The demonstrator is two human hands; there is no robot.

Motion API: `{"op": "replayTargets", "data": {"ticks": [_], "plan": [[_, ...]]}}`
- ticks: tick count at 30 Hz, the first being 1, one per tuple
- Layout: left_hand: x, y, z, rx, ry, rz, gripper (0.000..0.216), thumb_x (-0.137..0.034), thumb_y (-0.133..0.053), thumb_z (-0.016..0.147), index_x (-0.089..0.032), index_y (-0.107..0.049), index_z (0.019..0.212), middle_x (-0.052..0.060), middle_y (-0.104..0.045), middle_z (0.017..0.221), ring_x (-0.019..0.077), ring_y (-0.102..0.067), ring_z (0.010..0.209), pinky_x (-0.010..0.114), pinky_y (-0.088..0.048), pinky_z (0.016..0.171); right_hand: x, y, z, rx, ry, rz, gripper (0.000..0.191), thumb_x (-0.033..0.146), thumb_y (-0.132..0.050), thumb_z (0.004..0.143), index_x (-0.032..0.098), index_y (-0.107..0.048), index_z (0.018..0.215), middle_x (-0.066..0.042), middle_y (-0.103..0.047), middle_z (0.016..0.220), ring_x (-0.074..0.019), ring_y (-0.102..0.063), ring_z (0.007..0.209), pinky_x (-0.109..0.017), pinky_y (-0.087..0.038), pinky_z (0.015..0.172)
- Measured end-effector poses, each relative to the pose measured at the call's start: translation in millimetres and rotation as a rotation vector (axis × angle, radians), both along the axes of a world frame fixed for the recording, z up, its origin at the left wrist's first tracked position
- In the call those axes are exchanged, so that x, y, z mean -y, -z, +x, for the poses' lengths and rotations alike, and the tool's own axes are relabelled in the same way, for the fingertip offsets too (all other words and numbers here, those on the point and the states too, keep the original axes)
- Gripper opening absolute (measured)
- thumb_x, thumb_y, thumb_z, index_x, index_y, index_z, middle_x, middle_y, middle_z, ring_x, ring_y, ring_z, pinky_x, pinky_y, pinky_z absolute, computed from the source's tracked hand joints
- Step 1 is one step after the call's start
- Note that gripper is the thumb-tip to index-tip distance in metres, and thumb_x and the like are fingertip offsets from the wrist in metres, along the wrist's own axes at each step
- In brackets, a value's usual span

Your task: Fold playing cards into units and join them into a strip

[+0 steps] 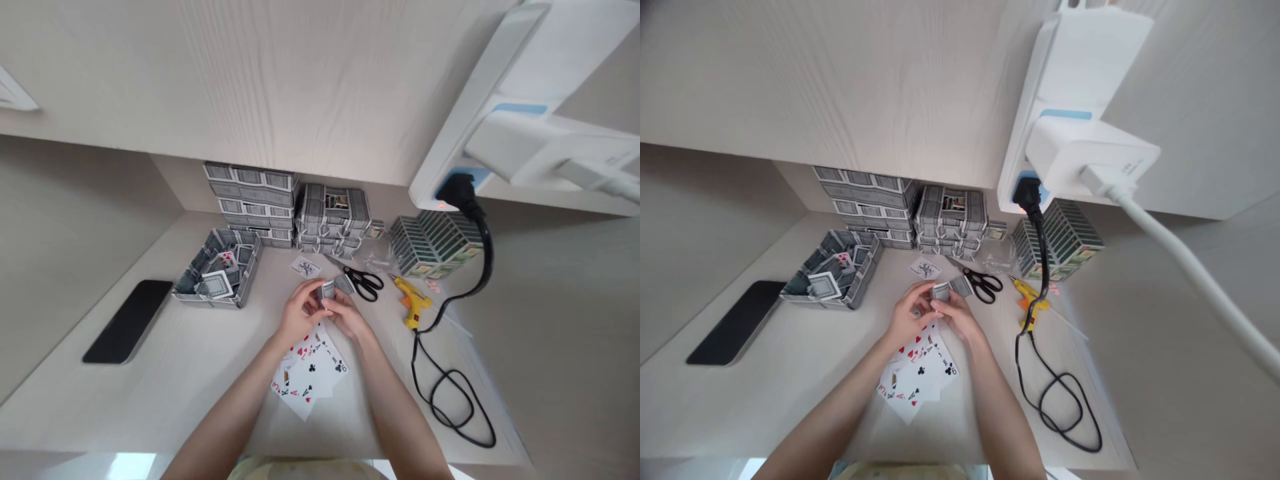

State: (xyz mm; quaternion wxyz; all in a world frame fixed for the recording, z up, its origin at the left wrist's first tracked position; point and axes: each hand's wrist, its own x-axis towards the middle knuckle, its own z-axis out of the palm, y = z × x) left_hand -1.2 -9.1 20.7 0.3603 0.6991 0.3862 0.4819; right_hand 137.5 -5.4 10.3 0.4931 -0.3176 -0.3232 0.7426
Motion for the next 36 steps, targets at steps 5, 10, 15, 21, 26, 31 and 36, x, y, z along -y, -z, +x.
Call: {"op": "replayTargets", "data": {"ticks": [5,10,15,21,26,31,36], "plan": [[3.1,2.8,2.6,0.024,0.035,-0.008,0.052,-0.021,-0.069,0.066,-0.023,-0.051,0.116,0.011,-0.050,0.123,0.0063,-0.056,0.059,0.023,-0.051,0.057,0.9,-2.5,-1.0,0.024,0.045,-0.026,0.022,0.022,-0.073,0.060,0.018,-0.064,0.079,0.002,-0.061,0.068,-0.0106,-0.054,0.060,-0.021,-0.041,0.052],[5.4,4.0,3.2,0.034,0.035,-0.002,0.051,-0.021,-0.067,0.068,-0.024,-0.051,0.117,0.011,-0.049,0.124,0.0075,-0.057,0.062,0.025,-0.052,0.061,2.5,-4.1,-2.5,0.034,0.086,-0.006,0.022,0.022,-0.073,0.058,0.018,-0.064,0.078,0.001,-0.063,0.072,-0.0124,-0.056,0.063,-0.023,-0.044,0.056],[2.3,1.3,2.0,0.093,0.108,-0.080,0.058,-0.027,-0.070,0.066,-0.025,-0.047,0.119,0.012,-0.039,0.132,0.0081,-0.057,0.065,0.026,-0.052,0.060,2.1,-0.9,-5.1,0.085,0.156,0.039,0.027,0.026,-0.071,0.060,0.020,-0.063,0.085,0.001,-0.064,0.076,-0.0147,-0.058,0.068,-0.027,-0.046,0.065],[-10.1,9.7,-2.5,0.459,-0.018,-0.464,0.044,-0.043,-0.055,0.076,-0.021,-0.040,0.112,0.006,-0.054,0.106,0.0075,-0.056,0.057,0.027,-0.053,0.054,-0.6,4.8,-4.7,0.535,0.482,0.348,0.055,0.030,-0.077,0.054,0.022,-0.058,0.105,-0.005,-0.061,0.102,-0.0220,-0.056,0.094,-0.037,-0.043,0.084],[-15.1,8.6,-7.2,0.460,0.170,-0.690,0.042,-0.041,-0.060,0.073,-0.016,-0.048,0.104,0.006,-0.060,0.094,0.0178,-0.062,0.078,0.033,-0.053,0.065,1.5,1.7,-4.3,0.813,0.492,0.666,0.049,0.028,-0.075,0.059,0.024,-0.059,0.105,-0.007,-0.057,0.104,-0.0234,-0.053,0.099,-0.039,-0.041,0.088],[-17.6,6.8,-9.6,0.479,0.217,-0.664,0.047,-0.030,-0.070,0.065,-0.013,-0.053,0.105,0.011,-0.062,0.105,0.0222,-0.058,0.097,0.035,-0.045,0.085,0.7,9.6,-4.2,0.847,0.544,0.649,0.062,0.025,-0.074,0.058,0.025,-0.051,0.115,-0.009,-0.052,0.113,-0.0246,-0.050,0.102,-0.041,-0.041,0.087],[-23.7,13.4,-12.2,0.486,0.112,-0.609,0.051,-0.028,-0.073,0.061,-0.012,-0.056,0.107,0.012,-0.060,0.112,0.0229,-0.056,0.103,0.038,-0.040,0.093,-1.7,16.6,-5.1,0.536,0.506,0.328,0.060,0.027,-0.072,0.060,0.023,-0.049,0.116,-0.007,-0.057,0.103,-0.0163,-0.057,0.073,-0.033,-0.048,0.068]]}}
